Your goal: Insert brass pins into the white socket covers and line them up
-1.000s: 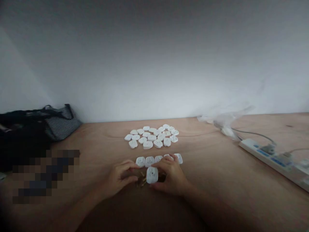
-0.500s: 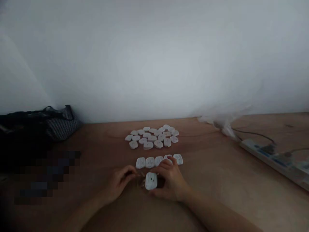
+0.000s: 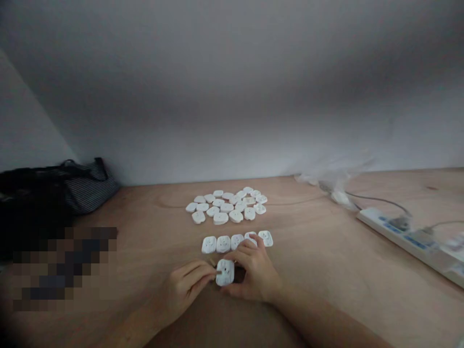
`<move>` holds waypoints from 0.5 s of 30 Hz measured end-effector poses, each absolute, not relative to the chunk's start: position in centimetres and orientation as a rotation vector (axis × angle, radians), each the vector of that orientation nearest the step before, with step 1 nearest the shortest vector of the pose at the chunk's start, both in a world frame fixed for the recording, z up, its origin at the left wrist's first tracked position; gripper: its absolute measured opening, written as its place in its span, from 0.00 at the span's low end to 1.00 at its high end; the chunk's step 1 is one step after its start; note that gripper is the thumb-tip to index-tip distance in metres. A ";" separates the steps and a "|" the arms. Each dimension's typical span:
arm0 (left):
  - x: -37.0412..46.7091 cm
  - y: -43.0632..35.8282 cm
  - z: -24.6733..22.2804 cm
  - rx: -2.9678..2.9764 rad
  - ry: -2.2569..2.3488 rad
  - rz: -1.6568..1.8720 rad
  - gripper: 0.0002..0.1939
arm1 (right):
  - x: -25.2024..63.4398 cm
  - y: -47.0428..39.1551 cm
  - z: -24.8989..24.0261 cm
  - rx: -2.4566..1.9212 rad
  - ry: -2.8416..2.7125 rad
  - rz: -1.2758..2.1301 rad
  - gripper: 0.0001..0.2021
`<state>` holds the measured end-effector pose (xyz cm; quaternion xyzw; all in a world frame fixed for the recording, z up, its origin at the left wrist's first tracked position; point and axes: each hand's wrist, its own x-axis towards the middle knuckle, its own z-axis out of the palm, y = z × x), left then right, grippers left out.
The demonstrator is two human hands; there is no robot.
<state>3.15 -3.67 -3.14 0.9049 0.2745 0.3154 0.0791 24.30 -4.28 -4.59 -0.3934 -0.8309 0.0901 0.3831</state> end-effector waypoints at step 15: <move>4.1 -3.7 -3.4 2.531 0.866 1.119 0.07 | 24.5 -4.2 -4.8 -1.008 -2.087 0.207 0.22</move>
